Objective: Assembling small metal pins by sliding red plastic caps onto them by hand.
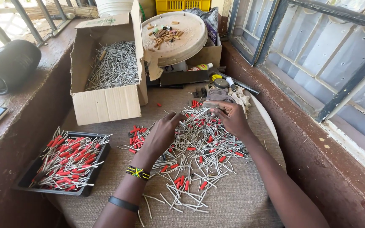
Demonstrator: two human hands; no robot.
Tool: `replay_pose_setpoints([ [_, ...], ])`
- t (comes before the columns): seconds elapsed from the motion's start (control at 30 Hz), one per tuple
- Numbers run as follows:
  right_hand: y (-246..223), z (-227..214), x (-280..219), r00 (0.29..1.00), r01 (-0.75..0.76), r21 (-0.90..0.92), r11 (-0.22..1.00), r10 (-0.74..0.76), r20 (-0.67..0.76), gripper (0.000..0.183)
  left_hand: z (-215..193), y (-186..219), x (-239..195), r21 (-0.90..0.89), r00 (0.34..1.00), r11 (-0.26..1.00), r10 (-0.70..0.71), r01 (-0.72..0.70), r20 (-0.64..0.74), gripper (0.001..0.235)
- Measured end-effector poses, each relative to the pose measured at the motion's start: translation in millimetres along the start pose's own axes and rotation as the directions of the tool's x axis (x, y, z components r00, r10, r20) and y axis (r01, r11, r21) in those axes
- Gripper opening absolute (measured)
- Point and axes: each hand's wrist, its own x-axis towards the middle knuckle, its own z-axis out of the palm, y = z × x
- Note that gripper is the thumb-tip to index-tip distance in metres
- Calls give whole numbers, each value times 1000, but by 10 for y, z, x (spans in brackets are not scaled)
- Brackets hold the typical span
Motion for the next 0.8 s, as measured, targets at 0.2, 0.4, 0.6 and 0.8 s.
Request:
replay_pose_setpoints([
  [0.2,-325,96,-105,999,-28,111,993,30,-20,29,122,-166,59,34,998,999,-2,4,-58,15],
  [0.4,-375,149,-120,991,100,-16,995,-98,93,17,87,-140,20,87,997,995,-38,43,-61,14],
  [0.6,-316,159,-121,988,144,-28,989,-142,57,14,-231,295,-3,-8,989,997,80,-80,120,13],
  [0.8,-294,176,-94,992,118,143,983,-124,36,17,-132,312,3,-98,952,993,88,-62,293,23],
])
